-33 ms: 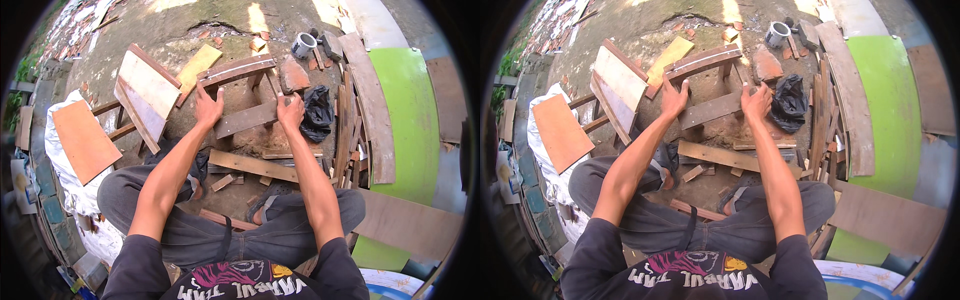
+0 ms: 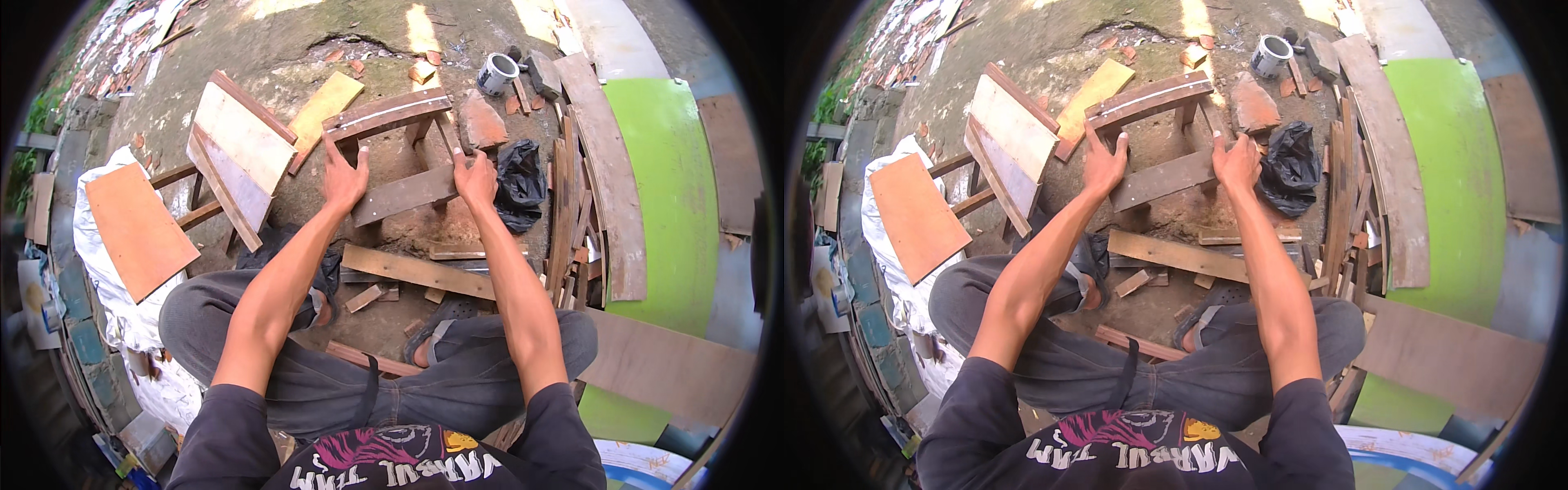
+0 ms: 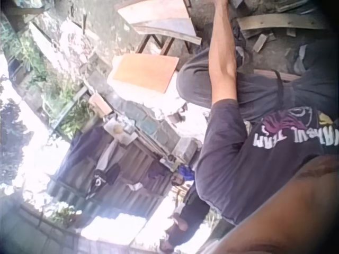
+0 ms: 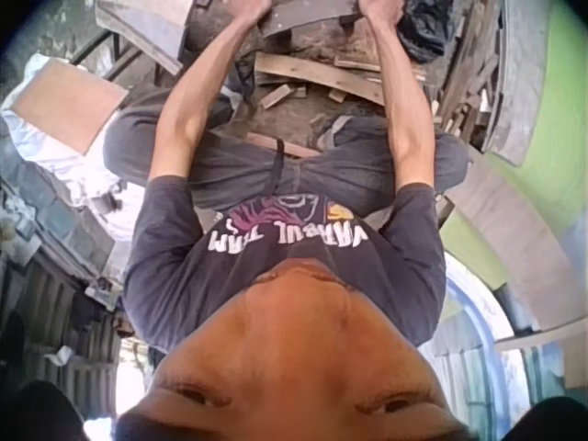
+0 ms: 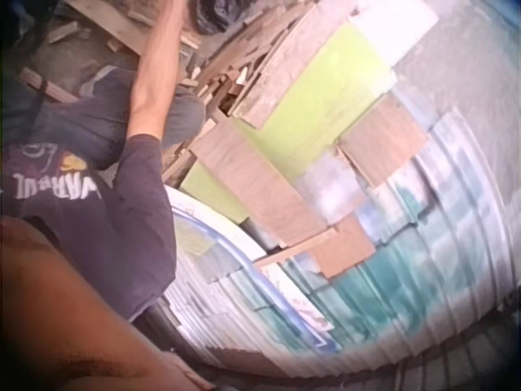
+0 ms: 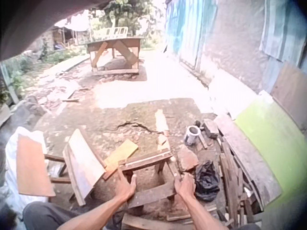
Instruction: The person sits on the ground and assembles a small wooden frame using several planks and a hammer. They position the pieces, tap them into place, and adjust the structure repeatedly.
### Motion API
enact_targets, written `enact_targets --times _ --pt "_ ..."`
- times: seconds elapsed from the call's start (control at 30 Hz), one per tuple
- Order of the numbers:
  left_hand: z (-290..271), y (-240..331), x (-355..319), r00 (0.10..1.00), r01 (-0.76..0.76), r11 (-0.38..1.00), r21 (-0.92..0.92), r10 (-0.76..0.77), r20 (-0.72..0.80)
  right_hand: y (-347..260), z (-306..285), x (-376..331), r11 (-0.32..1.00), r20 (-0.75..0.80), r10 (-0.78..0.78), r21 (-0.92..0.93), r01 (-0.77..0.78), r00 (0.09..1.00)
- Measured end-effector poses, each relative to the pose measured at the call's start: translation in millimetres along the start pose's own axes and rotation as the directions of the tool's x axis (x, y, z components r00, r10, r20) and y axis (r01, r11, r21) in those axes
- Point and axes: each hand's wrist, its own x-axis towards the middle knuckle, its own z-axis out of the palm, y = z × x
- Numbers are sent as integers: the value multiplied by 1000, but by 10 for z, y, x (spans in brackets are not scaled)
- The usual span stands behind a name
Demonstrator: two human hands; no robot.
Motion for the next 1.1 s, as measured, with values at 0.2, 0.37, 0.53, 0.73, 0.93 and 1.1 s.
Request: enact_targets --times 0.2,0.37,0.53,0.73,0.93,1.1 --pt "-9 108 29 1000 -6 993 114 7 -8 -207 -18 247 997 132 36 -79 -26 991" --pt "15 170 82 1000 -13 986 164 18 -25 -95 66 316 996 127 43 -78 -33 991" --pt "15 68 75 999 -8 984 176 16 -45 -209 -3 210 997 136 66 -57 -59 988" --pt "-13 158 112 1000 -12 981 191 16 -22 -159 3 314 997 167 65 -58 -56 984" --pt "-46 125 108 999 -33 995 99 36 -31 21 91 392 998 211 5 65 -19 977" --pt "-105 -202 316 975 -206 977 49 209 -75 62 123 59 979 173 49 186 -82 984"
